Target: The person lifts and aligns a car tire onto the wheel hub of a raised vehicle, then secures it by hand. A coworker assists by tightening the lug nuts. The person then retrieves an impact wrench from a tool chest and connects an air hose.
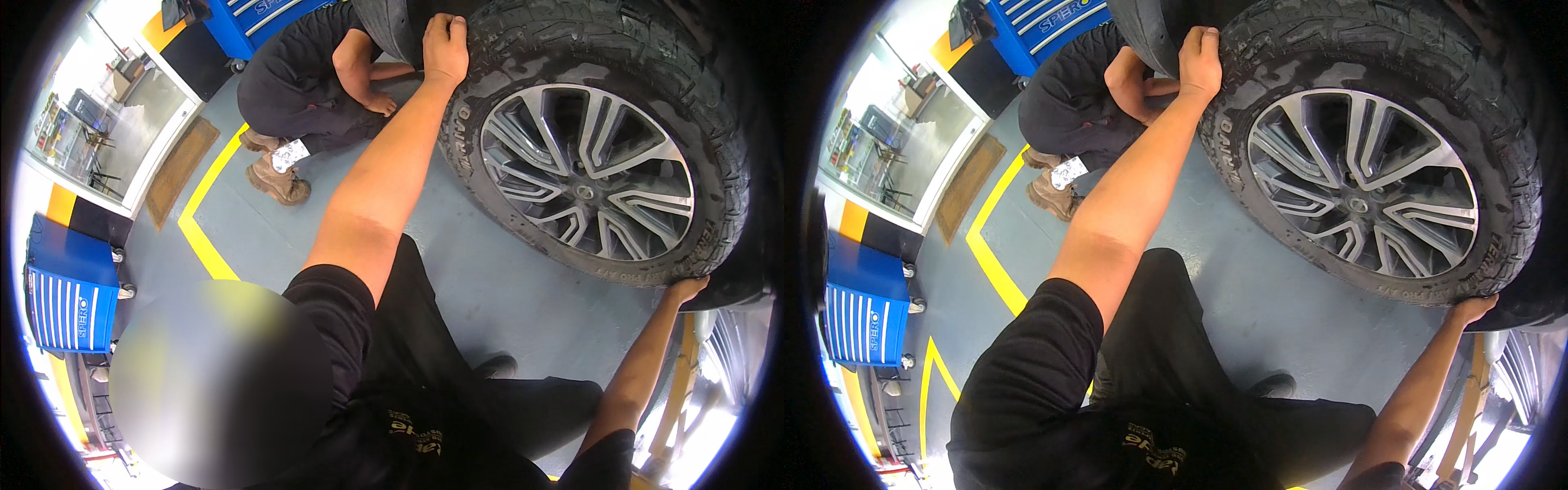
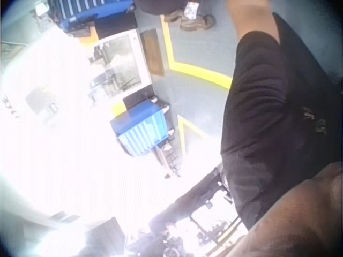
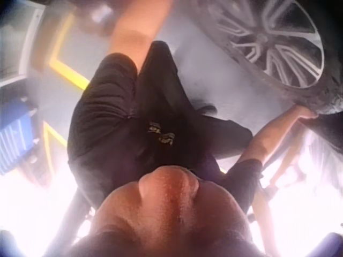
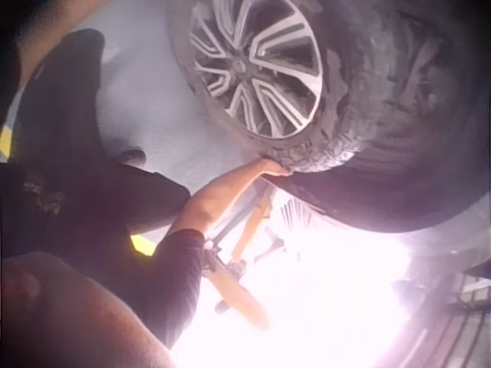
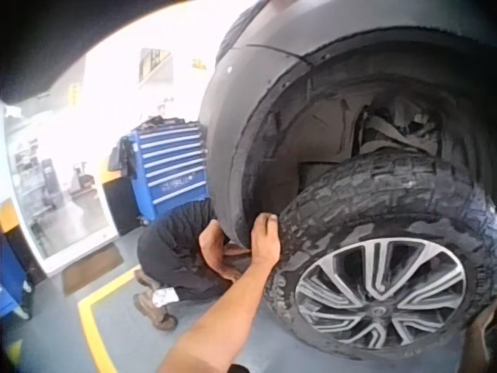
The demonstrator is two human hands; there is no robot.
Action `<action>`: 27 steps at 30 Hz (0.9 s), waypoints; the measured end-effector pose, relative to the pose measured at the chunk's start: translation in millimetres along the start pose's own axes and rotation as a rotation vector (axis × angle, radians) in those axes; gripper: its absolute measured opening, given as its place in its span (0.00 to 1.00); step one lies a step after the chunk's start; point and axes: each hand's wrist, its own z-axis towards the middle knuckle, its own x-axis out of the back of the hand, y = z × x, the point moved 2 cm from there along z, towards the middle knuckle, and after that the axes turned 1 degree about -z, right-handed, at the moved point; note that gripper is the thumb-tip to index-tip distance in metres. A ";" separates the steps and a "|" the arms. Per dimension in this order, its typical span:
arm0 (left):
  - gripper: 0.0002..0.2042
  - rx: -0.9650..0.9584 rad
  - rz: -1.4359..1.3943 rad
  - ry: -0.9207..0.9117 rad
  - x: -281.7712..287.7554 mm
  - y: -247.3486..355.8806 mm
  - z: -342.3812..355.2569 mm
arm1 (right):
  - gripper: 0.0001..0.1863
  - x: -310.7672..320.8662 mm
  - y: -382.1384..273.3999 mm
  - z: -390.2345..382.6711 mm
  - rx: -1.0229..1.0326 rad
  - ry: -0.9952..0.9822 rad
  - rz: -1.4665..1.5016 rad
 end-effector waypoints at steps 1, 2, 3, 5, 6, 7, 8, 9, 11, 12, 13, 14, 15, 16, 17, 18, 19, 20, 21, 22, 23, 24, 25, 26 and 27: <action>0.16 -0.006 0.003 0.003 -1.4 -0.6 -0.8 | 0.33 1.2 -0.5 -0.2 0.025 -0.011 0.018; 0.17 -0.011 0.005 0.006 -2.1 -1.5 -1.5 | 0.34 0.5 2.0 -0.5 0.050 -0.022 0.035; 0.17 -0.007 -0.020 -0.002 -0.5 -2.0 -1.6 | 0.34 -0.1 3.7 -1.3 0.073 -0.033 0.053; 0.17 -0.004 -0.033 -0.018 1.6 -2.8 0.8 | 0.34 -0.2 3.5 0.4 0.078 -0.035 0.006; 0.17 -0.002 -0.018 -0.024 3.1 -1.9 1.2 | 0.34 0.0 4.3 1.6 0.079 -0.039 -0.020; 0.18 -0.008 -0.017 -0.030 1.6 -1.9 2.2 | 0.35 2.0 5.3 3.1 0.081 0.002 -0.033; 0.17 -0.002 -0.015 -0.028 0.5 -0.7 1.1 | 0.35 5.0 8.0 6.5 0.075 0.013 -0.037; 0.17 0.000 -0.014 -0.025 -0.8 2.0 1.9 | 0.35 6.8 8.2 9.5 0.070 0.025 -0.037; 0.17 -0.007 -0.029 -0.012 -1.1 8.4 0.1 | 0.36 11.3 6.9 16.0 0.033 0.030 0.031; 0.17 0.006 -0.030 -0.015 -0.5 3.7 0.2 | 0.36 7.8 10.5 15.9 0.038 0.019 0.025; 0.17 0.019 -0.031 -0.018 0.3 -0.9 -0.3 | 0.36 4.9 14.2 15.1 0.043 0.008 0.019; 0.17 0.032 -0.032 -0.021 1.6 -5.7 -0.4 | 0.36 1.7 17.6 14.5 0.048 -0.003 0.013; 0.17 0.040 -0.051 -0.042 2.4 -7.1 0.1 | 0.36 3.9 15.8 13.7 0.075 -0.007 -0.014; 0.18 0.006 -0.018 -0.028 2.6 -7.7 0.6 | 0.36 5.4 14.7 12.7 0.101 -0.012 -0.042; 0.18 -0.028 0.016 -0.015 2.5 -8.6 1.1 | 0.36 5.6 13.5 12.3 0.126 -0.018 -0.071; 0.19 -0.060 0.040 -0.007 -0.7 -6.7 0.9 | 0.36 10.3 15.1 16.3 0.148 -0.006 -0.090; 0.19 -0.053 0.015 -0.011 -4.6 -2.5 0.8 | 0.36 17.1 17.8 23.6 0.175 0.012 -0.111; 0.20 -0.030 0.012 -0.029 -6.4 0.5 -1.6 | 0.36 23.9 18.2 32.5 0.201 0.030 -0.132; 0.20 -0.028 0.021 -0.027 0.5 -4.9 -0.4 | 0.36 7.4 19.0 19.3 0.052 -0.035 0.026; 0.20 -0.026 0.011 -0.031 1.4 -3.9 0.3 | 0.35 5.6 17.8 18.1 0.044 -0.040 0.042; 0.20 -0.024 0.003 -0.025 0.8 -2.6 0.3 | 0.35 4.7 15.8 17.1 0.036 -0.046 0.058; 0.20 -0.018 0.012 -0.038 1.0 -1.3 0.7 | 0.35 5.5 14.7 16.8 0.028 -0.054 0.070; 0.21 -0.012 0.022 -0.050 1.6 -0.1 0.9 | 0.35 6.8 12.7 16.8 0.036 -0.065 0.046; 0.21 -0.006 0.032 -0.062 1.2 1.3 1.4 | 0.35 8.4 12.3 15.4 0.046 -0.055 0.032; 0.21 0.031 0.035 -0.074 1.3 6.6 1.6 | 0.34 7.0 9.7 10.5 0.059 -0.048 0.020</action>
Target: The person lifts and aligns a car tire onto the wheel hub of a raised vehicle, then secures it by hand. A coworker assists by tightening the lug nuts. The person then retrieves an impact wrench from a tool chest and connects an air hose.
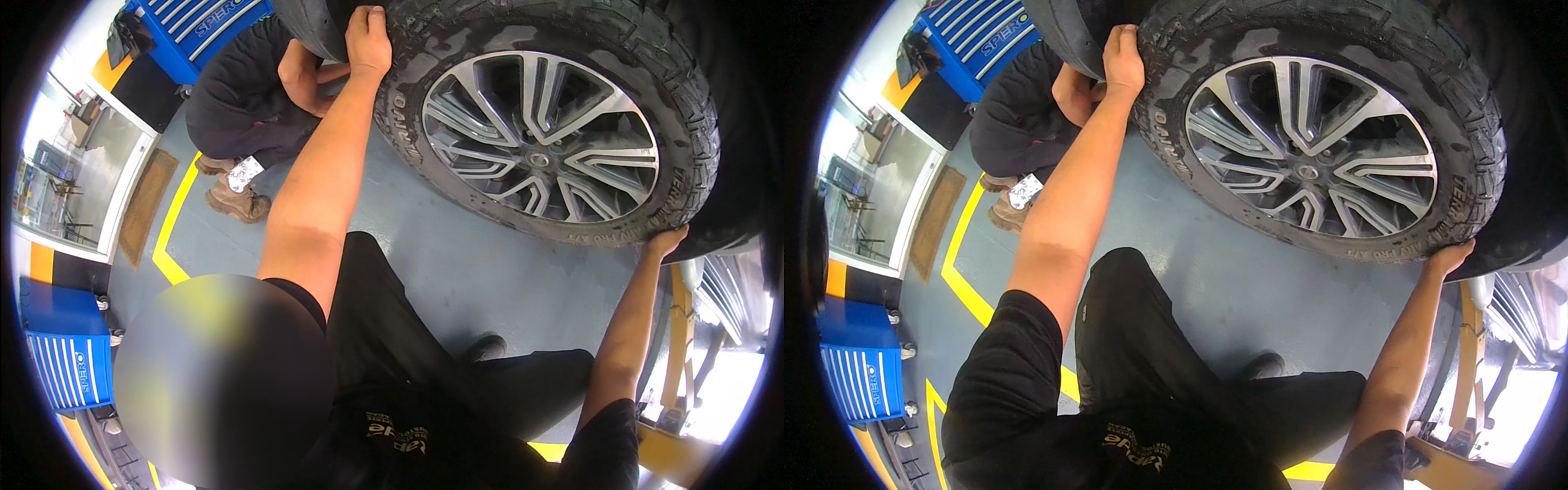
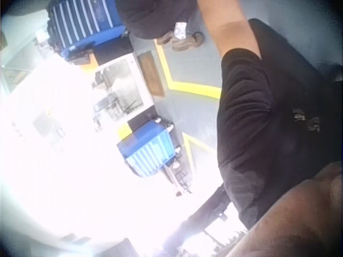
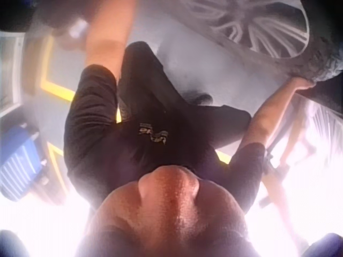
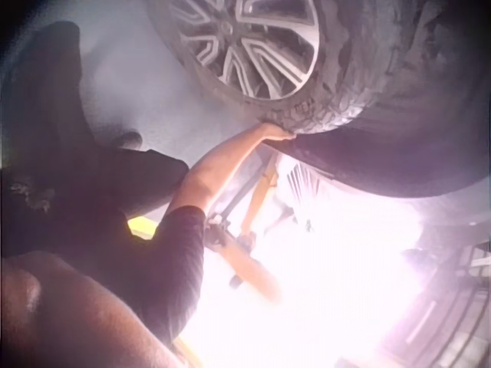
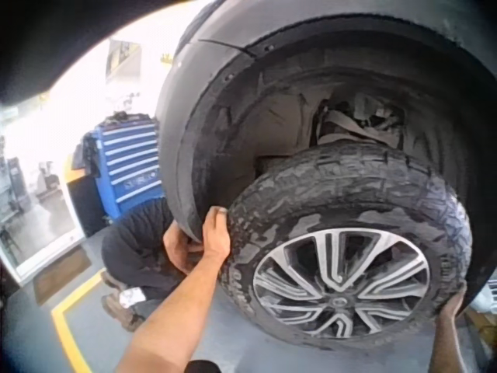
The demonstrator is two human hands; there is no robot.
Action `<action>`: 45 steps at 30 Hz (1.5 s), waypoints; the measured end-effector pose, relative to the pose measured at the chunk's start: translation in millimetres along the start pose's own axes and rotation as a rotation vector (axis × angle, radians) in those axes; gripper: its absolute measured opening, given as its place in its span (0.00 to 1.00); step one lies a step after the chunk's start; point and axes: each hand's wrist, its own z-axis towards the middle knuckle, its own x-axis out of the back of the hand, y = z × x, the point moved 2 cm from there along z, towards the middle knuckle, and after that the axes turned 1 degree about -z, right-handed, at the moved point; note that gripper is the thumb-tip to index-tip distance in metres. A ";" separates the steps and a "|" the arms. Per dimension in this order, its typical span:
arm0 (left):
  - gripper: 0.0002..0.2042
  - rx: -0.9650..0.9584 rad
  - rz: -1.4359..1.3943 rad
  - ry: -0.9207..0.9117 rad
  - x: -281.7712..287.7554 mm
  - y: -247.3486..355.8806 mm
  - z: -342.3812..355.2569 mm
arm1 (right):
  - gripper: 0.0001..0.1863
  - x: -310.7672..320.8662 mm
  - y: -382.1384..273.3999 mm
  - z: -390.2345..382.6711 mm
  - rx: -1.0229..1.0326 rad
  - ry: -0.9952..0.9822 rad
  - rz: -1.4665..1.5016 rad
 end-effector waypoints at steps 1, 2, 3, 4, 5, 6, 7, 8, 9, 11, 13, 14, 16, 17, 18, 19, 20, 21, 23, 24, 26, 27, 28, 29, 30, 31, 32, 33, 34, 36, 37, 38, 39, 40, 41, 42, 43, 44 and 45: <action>0.21 -0.012 0.002 0.019 -0.4 -1.9 -1.3 | 0.34 -2.0 -3.8 -3.7 0.012 0.006 -0.013; 0.21 -0.023 0.004 0.038 0.1 -4.3 -2.8 | 0.34 -3.7 -2.3 -3.8 -0.013 -0.025 0.029; 0.21 -0.039 -0.001 0.055 -1.4 -2.5 -1.8 | 0.34 -3.8 -3.3 -4.3 0.011 -0.011 0.016; 0.21 -0.002 0.004 0.047 -0.8 -2.6 -3.0 | 0.34 -4.4 -3.6 -5.1 0.036 0.003 0.003; 0.22 0.020 -0.011 0.034 -0.4 -2.4 -2.3 | 0.34 -5.4 -4.0 -5.6 0.059 0.018 -0.011; 0.22 0.023 -0.016 0.025 1.5 -2.0 -2.8 | 0.34 -6.6 -3.1 -4.4 0.011 -0.011 0.057; 0.22 0.026 -0.020 0.015 2.3 -0.4 -3.1 | 0.35 -4.7 -3.7 -3.6 -0.006 -0.008 0.046; 0.22 0.010 -0.016 0.013 0.5 -0.2 -3.5 | 0.35 -2.6 -3.3 -3.8 -0.024 -0.005 0.036; 0.22 -0.006 -0.010 0.016 -0.7 -0.7 -1.6 | 0.35 -5.0 -6.8 -7.4 -0.040 -0.007 0.029; 0.20 -0.026 -0.011 0.037 0.5 -2.9 -2.4 | 0.35 -5.5 -6.3 -6.6 -0.055 0.001 0.029; 0.18 -0.039 -0.041 0.064 -2.1 -1.6 -3.2 | 0.35 -3.1 -5.1 -2.9 0.010 0.000 0.012; 0.18 -0.036 -0.052 0.058 -3.3 -1.0 -1.5 | 0.36 -1.9 -3.9 -1.6 0.025 -0.012 0.044; 0.18 -0.029 -0.060 0.045 -0.4 -4.8 0.1 | 0.36 -4.3 -3.3 -2.8 -0.008 -0.020 0.064; 0.18 -0.026 -0.064 0.039 -0.2 -6.4 0.3 | 0.36 -4.8 -2.9 -4.4 -0.025 -0.025 0.075; 0.18 -0.001 -0.065 0.028 1.1 -4.9 0.1 | 0.36 -10.4 -8.5 -14.6 -0.061 -0.032 0.101; 0.18 0.010 -0.049 0.027 2.7 -4.3 -0.4 | 0.36 -13.3 -12.6 -20.4 -0.082 -0.039 0.100; 0.18 0.022 -0.032 0.027 5.3 -3.7 -1.0 | 0.37 -16.1 -16.4 -26.2 -0.105 -0.047 0.099; 0.18 0.031 -0.021 0.025 6.2 -2.0 -1.2 | 0.37 -15.7 -21.0 -27.9 -0.124 -0.051 0.100; 0.19 -0.101 -0.093 0.165 11.1 -3.9 -15.1 | 0.37 -8.9 -11.4 -18.4 -0.056 -0.077 0.090; 0.19 -0.160 -0.091 0.212 16.4 -6.5 -31.5 | 0.37 1.0 -6.2 -10.1 -0.023 -0.081 0.082; 0.19 0.007 -0.372 0.313 21.9 13.7 -87.8 | 0.37 24.9 -3.0 2.9 -0.065 -0.087 0.137; 0.18 0.173 -0.330 0.262 26.2 23.6 -124.7 | 0.36 32.8 -1.6 3.4 -0.090 -0.097 0.166; 0.18 0.195 -0.319 0.230 24.6 21.8 -161.4 | 0.35 31.3 -0.2 -0.5 -0.103 -0.073 0.166; 0.16 0.254 -0.396 0.105 22.2 26.5 -201.1 | 0.35 36.6 2.2 -2.8 -0.081 -0.032 0.089; 0.15 0.338 -0.417 0.006 19.0 15.1 -241.5 | 0.35 43.0 4.8 -2.9 -0.052 0.005 0.010; 0.12 0.488 -0.471 -0.131 15.4 4.8 -280.8 | 0.35 55.2 5.6 -1.0 -0.016 0.053 -0.071; 0.11 0.591 -0.426 -0.223 9.7 -19.4 -324.0 | 0.34 56.3 6.6 0.2 -0.040 0.089 -0.081; 0.10 0.694 -0.380 -0.319 3.4 -41.6 -357.2 | 0.33 58.4 4.5 2.8 0.001 0.085 -0.142; 0.10 0.747 -0.354 -0.560 -2.2 -49.2 -370.6 | 0.33 68.9 3.6 4.9 0.038 0.095 -0.207; 0.11 0.812 -0.277 -0.915 -7.6 -65.3 -382.1 | 0.30 65.3 -3.2 0.1 0.126 0.126 -0.269; 0.12 0.846 -0.230 -1.036 -6.7 -71.0 -389.4 | 0.29 57.0 -8.6 -5.1 0.143 0.121 -0.255; 0.12 0.880 -0.183 -1.156 -4.1 -76.1 -397.8 | 0.29 47.0 -14.3 -9.6 0.160 0.115 -0.242; 0.12 0.834 -0.115 -1.205 -0.3 -73.7 -402.5 | 0.28 43.5 -19.4 -13.6 0.180 0.120 -0.230; 0.13 0.781 -0.049 -1.255 3.5 -68.7 -405.4 | 0.28 44.0 -23.7 -12.2 0.222 0.120 -0.253; 0.13 0.727 0.018 -1.302 6.3 -64.7 -407.0 | 0.27 44.6 -29.4 -10.0 0.265 0.119 -0.277; 0.13 0.730 0.032 -1.334 8.4 -60.0 -404.6 | 0.27 43.0 -34.1 -9.2 0.307 0.115 -0.301; 0.14 0.744 0.023 -1.326 8.7 -56.1 -400.4 | 0.26 42.6 -40.9 -9.2 0.413 0.136 -0.424; 0.14 0.758 0.014 -1.319 8.3 -52.4 -396.1 | 0.25 43.8 -50.3 -8.4 0.520 0.158 -0.549; 0.14 0.774 0.005 -1.304 10.1 -51.1 -392.0 | 0.25 38.3 -63.4 -9.5 0.627 0.174 -0.670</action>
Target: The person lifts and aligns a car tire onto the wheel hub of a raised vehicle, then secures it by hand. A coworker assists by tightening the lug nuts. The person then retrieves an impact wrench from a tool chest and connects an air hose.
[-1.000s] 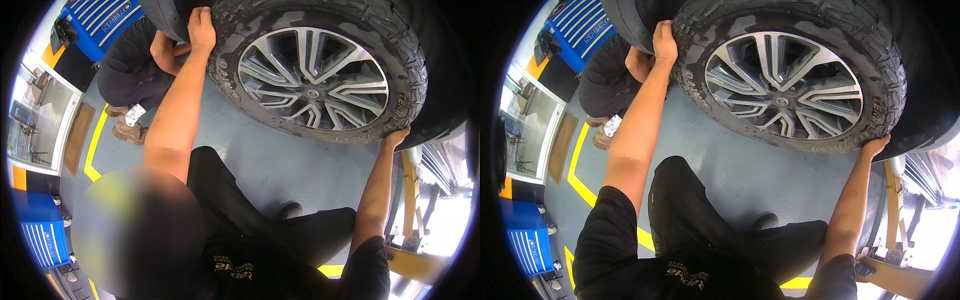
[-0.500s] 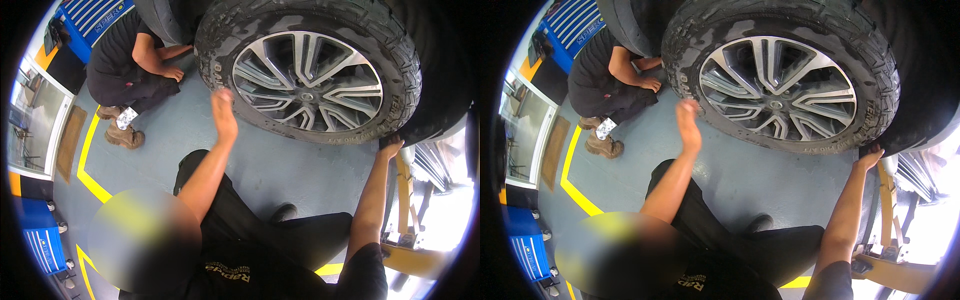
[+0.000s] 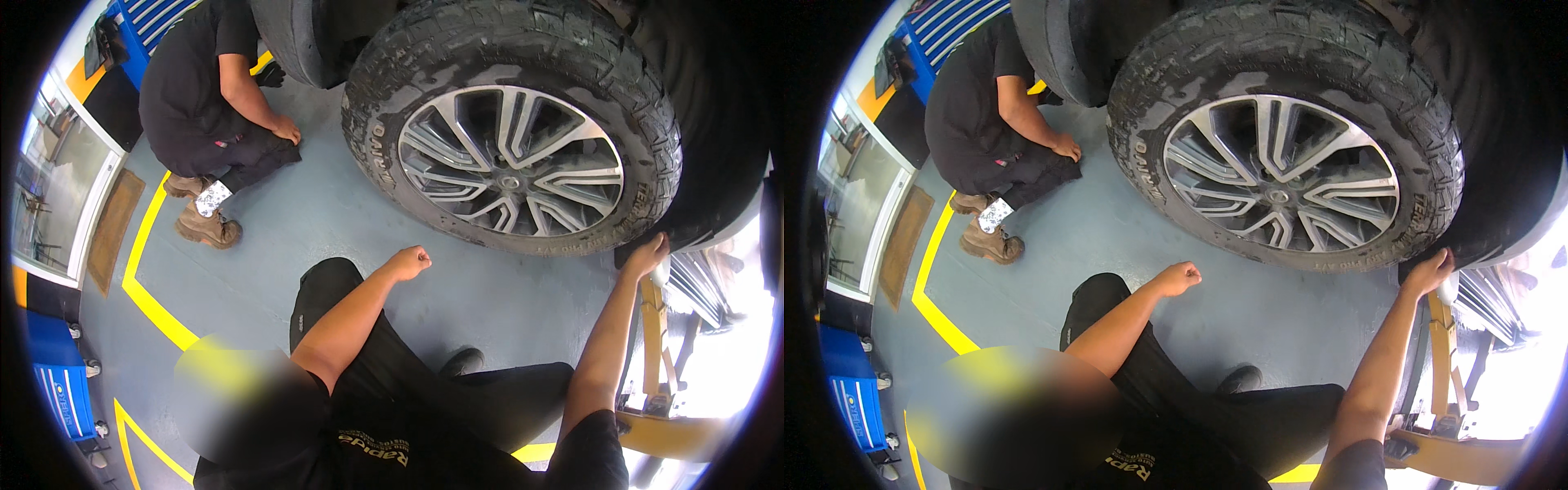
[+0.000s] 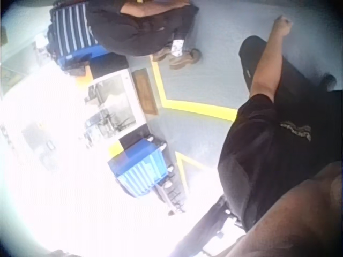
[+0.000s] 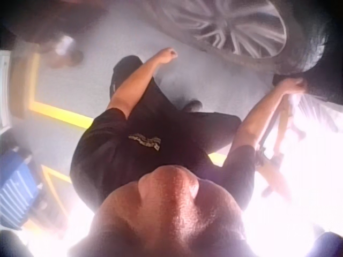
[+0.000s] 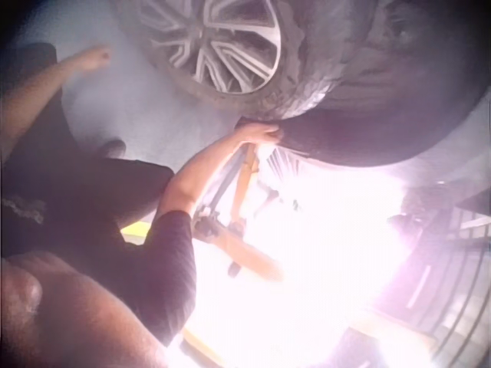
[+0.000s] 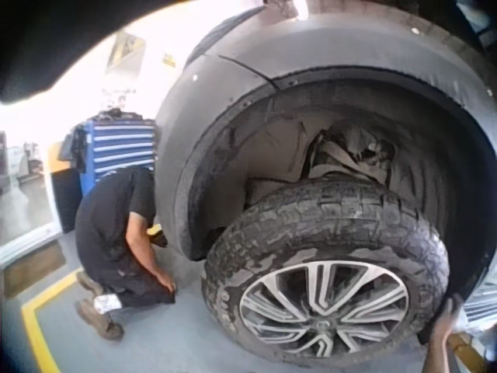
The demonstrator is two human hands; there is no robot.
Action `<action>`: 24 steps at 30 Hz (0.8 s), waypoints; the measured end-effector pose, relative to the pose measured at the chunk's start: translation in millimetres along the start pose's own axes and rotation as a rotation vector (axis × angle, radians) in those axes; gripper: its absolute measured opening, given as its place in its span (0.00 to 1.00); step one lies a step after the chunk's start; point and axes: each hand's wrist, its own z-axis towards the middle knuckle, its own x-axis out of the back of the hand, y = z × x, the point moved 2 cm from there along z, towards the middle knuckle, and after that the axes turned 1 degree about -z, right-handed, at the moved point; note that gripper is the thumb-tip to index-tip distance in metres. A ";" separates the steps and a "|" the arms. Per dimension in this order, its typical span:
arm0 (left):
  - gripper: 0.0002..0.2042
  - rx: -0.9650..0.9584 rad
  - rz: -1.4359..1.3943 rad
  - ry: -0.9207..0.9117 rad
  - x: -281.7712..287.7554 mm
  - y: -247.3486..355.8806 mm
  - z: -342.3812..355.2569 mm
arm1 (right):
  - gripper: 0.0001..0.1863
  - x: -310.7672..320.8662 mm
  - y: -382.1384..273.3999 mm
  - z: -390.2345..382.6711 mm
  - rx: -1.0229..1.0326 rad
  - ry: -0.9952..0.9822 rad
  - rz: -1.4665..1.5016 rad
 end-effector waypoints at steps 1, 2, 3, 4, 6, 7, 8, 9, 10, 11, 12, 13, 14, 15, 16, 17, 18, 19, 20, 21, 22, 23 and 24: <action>0.15 0.000 -0.033 0.058 1.8 -8.6 0.8 | 0.23 1.7 -32.4 6.5 0.078 0.022 0.033; 0.15 -0.002 -0.071 0.125 1.4 -24.1 6.0 | 0.21 5.4 -86.5 12.4 0.160 0.043 0.076; 0.15 -0.007 -0.108 0.179 1.6 -31.4 11.1 | 0.20 18.3 -146.6 17.0 0.251 0.055 0.159; 0.15 0.037 -0.162 0.188 2.9 -29.4 15.0 | 0.18 36.7 -206.2 18.0 0.340 0.073 0.230; 0.17 0.133 -0.257 0.200 7.7 -25.7 19.1 | 0.17 61.9 -307.0 5.1 0.487 0.018 0.279; 0.17 0.203 -0.395 0.237 7.0 -26.4 21.6 | 0.17 61.2 -338.6 3.8 0.519 -0.067 0.304; 0.18 0.274 -0.534 0.275 4.6 -28.6 25.9 | 0.17 54.9 -365.6 2.9 0.551 -0.152 0.330; 0.18 0.344 -0.676 0.310 2.7 -31.5 31.6 | 0.18 48.4 -391.6 -1.8 0.609 -0.188 0.255; 0.20 0.438 -0.800 0.348 2.7 -36.4 38.4 | 0.18 39.6 -413.3 -4.6 0.668 -0.225 0.179; 0.21 0.537 -0.928 0.390 3.2 -44.9 45.4 | 0.18 25.4 -428.2 -5.7 0.736 -0.265 0.127; 0.22 0.637 -1.055 0.423 0.5 -49.9 53.8 | 0.19 11.7 -438.6 -4.4 0.805 -0.305 0.067; 0.24 0.647 -1.153 0.455 -5.4 -51.8 64.5 | 0.20 0.2 -443.5 -1.1 0.853 -0.315 -0.029; 0.25 0.659 -1.252 0.487 -11.2 -53.3 76.1 | 0.20 -11.8 -447.1 2.2 0.900 -0.326 -0.125; 0.27 0.678 -1.352 0.516 -19.6 -54.4 86.0 | 0.21 -25.6 -447.3 3.1 0.946 -0.343 -0.226; 0.29 0.663 -1.441 0.510 -27.4 -50.5 96.4 | 0.22 -34.9 -441.2 8.0 0.930 -0.349 -0.213; 0.30 0.650 -1.532 0.502 -37.5 -45.9 105.9 | 0.23 -44.0 -432.1 15.4 0.914 -0.355 -0.201; 0.32 0.638 -1.624 0.503 -44.2 -47.4 115.5 | 0.23 -52.1 -429.4 14.8 0.899 -0.365 -0.181; 0.33 0.599 -1.709 0.483 -51.7 -50.2 126.8 | 0.22 -54.4 -428.1 14.8 0.939 -0.306 -0.156; 0.34 0.561 -1.797 0.460 -60.2 -52.1 138.2 | 0.25 -54.0 -429.3 19.1 0.906 -0.339 -0.184; 0.34 0.527 -1.871 0.453 -62.5 -55.5 144.2 | 0.28 -61.3 -421.3 21.5 0.919 -0.250 -0.171; 0.35 0.473 -1.927 0.440 -63.8 -56.0 155.2 | 0.31 -67.7 -414.9 22.0 0.935 -0.160 -0.159; 0.36 0.420 -1.985 0.425 -63.9 -54.5 170.3 | 0.35 -70.1 -409.5 27.2 0.828 -0.236 -0.094; 0.37 0.390 -2.033 0.410 -70.2 -56.8 174.4 | 0.35 -68.1 -406.5 25.8 0.818 -0.252 -0.071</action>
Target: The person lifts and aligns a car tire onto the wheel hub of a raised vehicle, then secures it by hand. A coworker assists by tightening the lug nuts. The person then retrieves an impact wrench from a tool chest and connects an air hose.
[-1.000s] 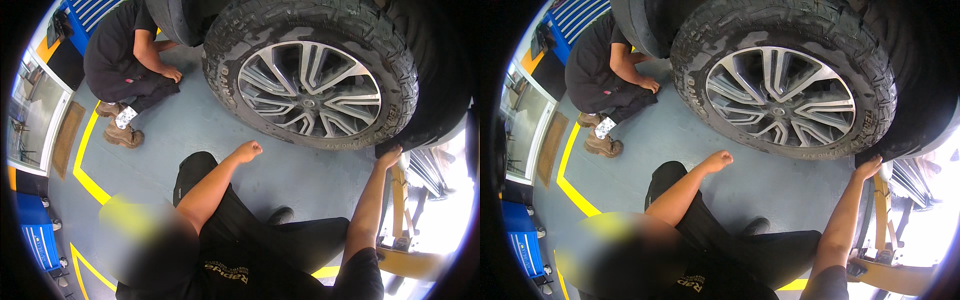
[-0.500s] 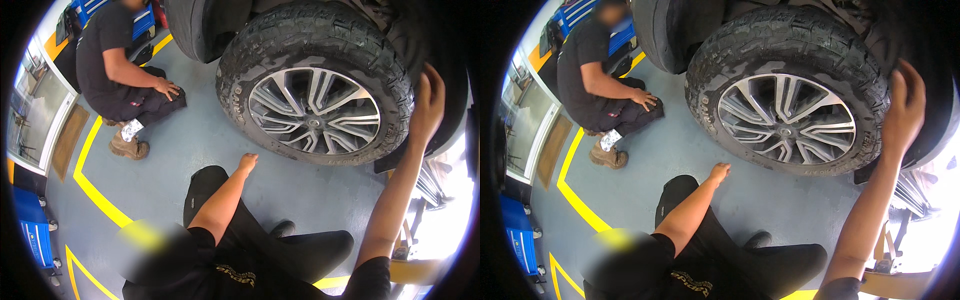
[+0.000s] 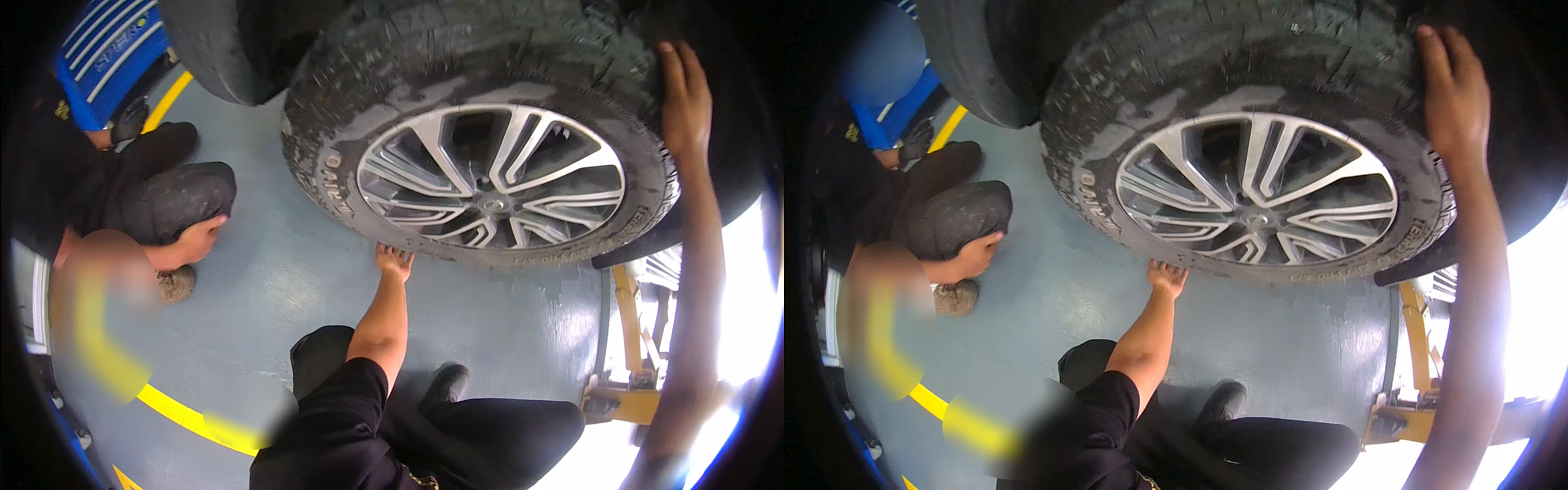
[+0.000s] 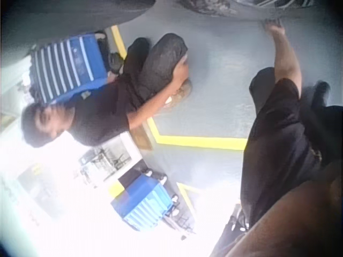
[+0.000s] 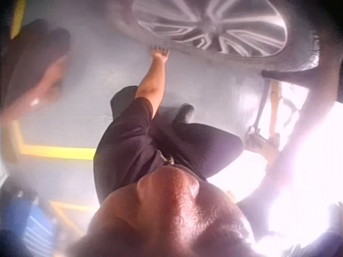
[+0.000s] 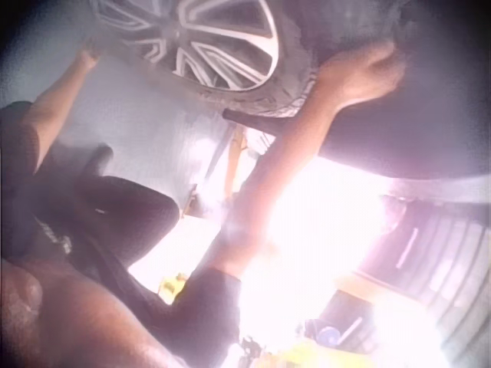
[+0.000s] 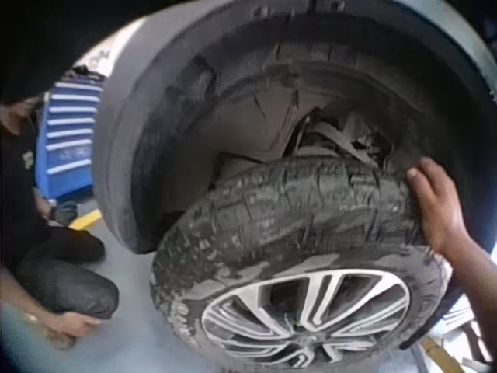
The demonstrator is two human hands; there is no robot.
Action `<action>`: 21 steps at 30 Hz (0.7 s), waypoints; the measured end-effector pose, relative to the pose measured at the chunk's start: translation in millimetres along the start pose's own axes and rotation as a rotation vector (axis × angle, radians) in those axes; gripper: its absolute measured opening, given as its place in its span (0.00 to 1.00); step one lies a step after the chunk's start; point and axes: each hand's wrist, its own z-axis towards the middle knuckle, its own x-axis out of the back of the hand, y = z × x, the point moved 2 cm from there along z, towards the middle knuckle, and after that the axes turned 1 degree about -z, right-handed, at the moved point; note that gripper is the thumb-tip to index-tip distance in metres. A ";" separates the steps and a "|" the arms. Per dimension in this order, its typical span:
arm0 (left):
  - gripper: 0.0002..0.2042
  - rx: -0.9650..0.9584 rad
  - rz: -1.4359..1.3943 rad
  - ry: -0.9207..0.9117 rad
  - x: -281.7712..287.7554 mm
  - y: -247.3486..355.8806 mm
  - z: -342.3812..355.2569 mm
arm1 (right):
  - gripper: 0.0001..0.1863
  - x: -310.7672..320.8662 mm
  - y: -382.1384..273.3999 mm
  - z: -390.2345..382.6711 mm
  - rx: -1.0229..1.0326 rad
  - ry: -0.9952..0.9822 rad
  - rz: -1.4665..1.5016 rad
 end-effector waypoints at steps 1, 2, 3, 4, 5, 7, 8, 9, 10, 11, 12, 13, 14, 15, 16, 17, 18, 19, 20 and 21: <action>0.37 -0.018 -0.020 -0.032 2.7 -6.8 13.8 | 0.33 0.4 0.7 4.4 0.032 0.021 0.028; 0.36 -0.036 -0.042 -0.064 6.1 -13.7 27.3 | 0.32 -0.6 1.5 6.8 0.066 0.042 0.058; 0.36 -0.048 -0.062 -0.101 0.1 -23.3 30.1 | 0.29 -0.8 3.0 8.3 0.043 -0.039 0.091; 0.35 -0.034 -0.080 -0.091 -0.4 -33.3 30.0 | 0.26 -0.6 3.0 7.7 0.018 -0.118 0.123; 0.34 -0.022 -0.098 -0.082 1.1 -41.8 28.7 | 0.24 -2.1 5.2 5.9 -0.009 -0.196 0.157; 0.32 0.001 -0.154 -0.128 -9.1 -65.3 31.2 | 0.22 3.2 15.3 11.0 0.136 -0.172 0.046; 0.31 -0.003 -0.198 -0.173 -10.0 -73.6 39.0 | 0.21 6.7 18.1 13.2 0.213 -0.162 -0.006; 0.29 -0.028 -0.247 -0.210 -6.7 -75.9 47.4 | 0.20 3.2 15.9 12.1 0.234 -0.149 -0.084; 0.28 -0.011 -0.261 -0.172 -6.7 -80.2 53.7 | 0.20 1.6 16.0 12.3 0.276 -0.118 -0.100; 0.27 0.004 -0.272 -0.135 -5.1 -83.6 58.8 | 0.20 0.5 17.3 12.3 0.316 -0.085 -0.114; 0.27 0.019 -0.274 -0.098 -3.5 -86.1 60.6 | 0.20 3.2 16.5 10.3 0.348 -0.051 -0.130; 0.26 0.030 -0.252 -0.086 -4.4 -88.4 62.8 | 0.20 0.4 -2.9 4.5 0.243 0.072 -0.087; 0.26 0.024 -0.230 -0.071 -4.0 -83.1 65.1 | 0.21 -12.3 -36.9 -6.0 0.133 0.197 -0.028; 0.26 0.011 -0.218 -0.060 -3.2 -76.6 70.7 | 0.20 -13.8 -45.5 -6.9 0.086 0.199 0.072; 0.26 -0.007 -0.202 -0.115 -1.0 -70.8 73.5 | 0.19 -12.8 -51.8 -11.0 0.029 0.200 0.162; 0.27 -0.028 -0.187 -0.170 3.4 -64.9 74.5 | 0.17 -8.3 -45.8 -11.0 0.031 0.074 0.285; 0.27 -0.036 -0.182 -0.231 -0.1 -67.5 76.1 | 0.16 -4.6 -46.2 -10.7 0.055 0.018 0.334; 0.28 -0.004 -0.177 -0.125 -2.5 -67.8 72.5 | 0.15 -0.8 -43.7 -11.9 0.072 -0.038 0.380; 0.28 0.018 -0.195 -0.195 -6.5 -66.0 67.2 | 0.15 -0.4 -44.1 -16.0 0.096 -0.021 0.364; 0.29 0.043 -0.221 -0.268 -10.7 -67.5 63.1 | 0.15 2.6 -41.4 -12.1 0.105 -0.025 0.324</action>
